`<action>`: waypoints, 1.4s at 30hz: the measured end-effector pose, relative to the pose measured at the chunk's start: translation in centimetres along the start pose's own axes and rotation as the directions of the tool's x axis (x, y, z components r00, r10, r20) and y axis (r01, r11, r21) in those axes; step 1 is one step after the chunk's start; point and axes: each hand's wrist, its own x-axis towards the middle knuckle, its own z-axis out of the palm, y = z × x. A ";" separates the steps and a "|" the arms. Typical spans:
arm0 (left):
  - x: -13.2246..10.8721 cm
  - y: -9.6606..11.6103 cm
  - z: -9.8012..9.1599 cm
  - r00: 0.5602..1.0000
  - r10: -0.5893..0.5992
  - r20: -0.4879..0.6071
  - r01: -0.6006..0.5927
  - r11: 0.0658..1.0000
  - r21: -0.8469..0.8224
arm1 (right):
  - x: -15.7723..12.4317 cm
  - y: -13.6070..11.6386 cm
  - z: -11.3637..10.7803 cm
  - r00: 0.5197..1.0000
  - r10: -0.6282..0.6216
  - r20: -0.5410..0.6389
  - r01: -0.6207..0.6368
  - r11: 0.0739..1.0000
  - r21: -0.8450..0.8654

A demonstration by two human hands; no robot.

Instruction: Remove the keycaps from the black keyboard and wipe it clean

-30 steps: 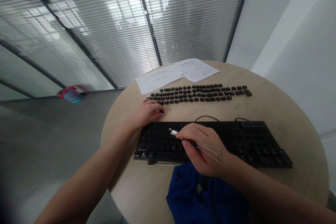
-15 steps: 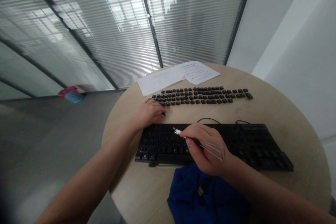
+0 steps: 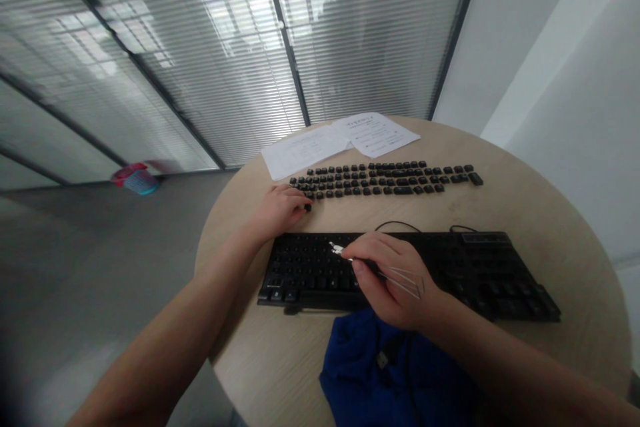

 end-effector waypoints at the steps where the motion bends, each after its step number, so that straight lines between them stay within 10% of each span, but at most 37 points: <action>1: 0.0 0.0 0.0 1.000 0.000 -0.004 0.000 1.000 0.002 | 0.0 0.0 0.0 1.000 0.000 -0.002 0.000 1.000 0.003; 19: -0.6 -0.4 -0.7 0.975 -0.125 -0.181 0.130 0.991 0.018 | 0.1 -0.1 -0.2 1.000 0.004 -0.003 -0.004 1.000 0.014; 28: -3.1 -1.0 -2.6 0.950 -0.223 -0.220 0.098 0.879 -0.468 | -1.2 1.0 0.7 0.974 0.225 -0.023 -0.226 0.974 -0.038; 36: -2.6 0.3 -2.1 0.999 -0.006 -0.050 -0.011 0.946 -0.324 | 0.0 -0.8 1.3 0.801 0.523 0.291 -0.583 0.791 0.184; 42: -2.3 3.2 -1.5 0.984 0.177 -0.018 -0.172 0.922 -0.346 | 1.9 -2.0 1.6 0.710 0.520 0.475 -0.615 0.786 0.059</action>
